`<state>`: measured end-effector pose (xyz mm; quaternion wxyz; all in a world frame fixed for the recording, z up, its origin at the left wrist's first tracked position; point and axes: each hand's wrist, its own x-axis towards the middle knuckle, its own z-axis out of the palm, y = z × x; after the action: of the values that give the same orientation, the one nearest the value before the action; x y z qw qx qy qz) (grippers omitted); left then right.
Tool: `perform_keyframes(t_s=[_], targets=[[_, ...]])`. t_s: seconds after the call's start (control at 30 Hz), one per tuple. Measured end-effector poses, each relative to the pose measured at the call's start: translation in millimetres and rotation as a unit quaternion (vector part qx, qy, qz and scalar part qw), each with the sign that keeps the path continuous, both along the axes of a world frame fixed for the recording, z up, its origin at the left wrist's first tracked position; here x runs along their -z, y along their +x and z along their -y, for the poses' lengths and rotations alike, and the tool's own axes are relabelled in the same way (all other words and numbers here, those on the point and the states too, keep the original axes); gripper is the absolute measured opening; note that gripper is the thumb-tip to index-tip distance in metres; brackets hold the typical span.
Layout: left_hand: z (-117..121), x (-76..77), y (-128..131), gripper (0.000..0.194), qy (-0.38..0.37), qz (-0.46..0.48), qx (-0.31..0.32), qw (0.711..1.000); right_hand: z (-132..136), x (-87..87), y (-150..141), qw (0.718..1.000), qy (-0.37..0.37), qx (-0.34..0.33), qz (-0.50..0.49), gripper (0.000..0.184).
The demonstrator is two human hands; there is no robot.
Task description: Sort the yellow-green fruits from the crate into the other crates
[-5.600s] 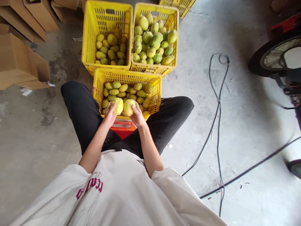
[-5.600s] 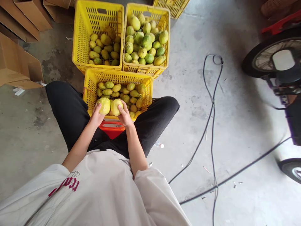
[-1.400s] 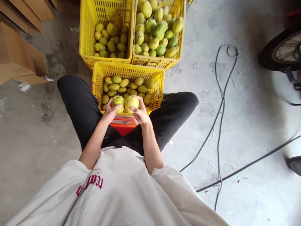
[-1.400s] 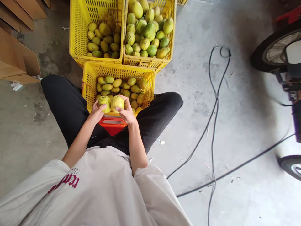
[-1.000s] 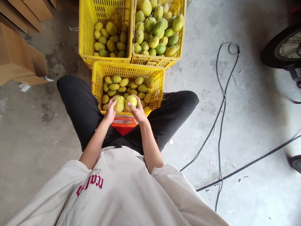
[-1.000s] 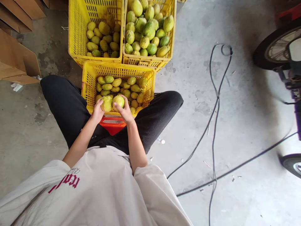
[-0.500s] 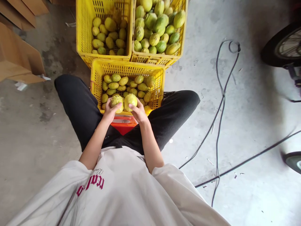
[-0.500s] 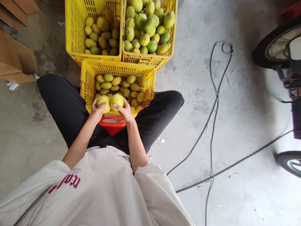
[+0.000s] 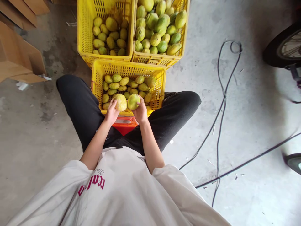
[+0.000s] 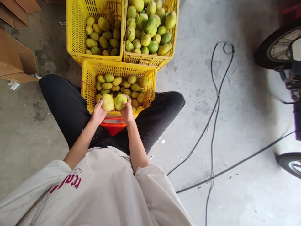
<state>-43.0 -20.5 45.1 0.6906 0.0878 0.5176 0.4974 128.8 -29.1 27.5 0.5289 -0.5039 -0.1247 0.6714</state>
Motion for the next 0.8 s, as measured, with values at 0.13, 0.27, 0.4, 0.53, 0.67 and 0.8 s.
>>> perform_keyframes(t_s=[0.13, 0.27, 0.4, 0.53, 0.67, 0.8], targets=[[3, 5.9, -2, 0.032, 0.016, -0.027, 0.011, 0.999, -1, 0.6, -1, 1.000, 0.002, -0.004, -0.015, 0.057], [4, 11.8, -4, 0.039, 0.000, -0.054, 0.026, 0.998, -1, -5.2, -4, 0.999, 0.003, -0.043, -0.007, 0.062], [2, 7.7, 0, 0.046, -0.041, -0.039, 0.034, 0.998, -3, -6.9, -7, 0.999, -0.025, -0.026, 0.001, 0.068], [-1, -1.4, 4, 0.050, -0.107, -0.032, 0.004, 0.994, -3, 0.4, -12, 0.998, -0.058, 0.004, 0.021, 0.071], [-7, -10.2, 5, 0.034, -0.152, -0.019, -0.014, 0.988, -2, 9.5, -17, 0.996, -0.071, 0.035, 0.039, 0.065], [-17, -15.2, 5, 0.012, -0.190, 0.006, -0.023, 0.981, -4, 12.9, -12, 0.994, -0.082, 0.061, -0.029, 0.051]])
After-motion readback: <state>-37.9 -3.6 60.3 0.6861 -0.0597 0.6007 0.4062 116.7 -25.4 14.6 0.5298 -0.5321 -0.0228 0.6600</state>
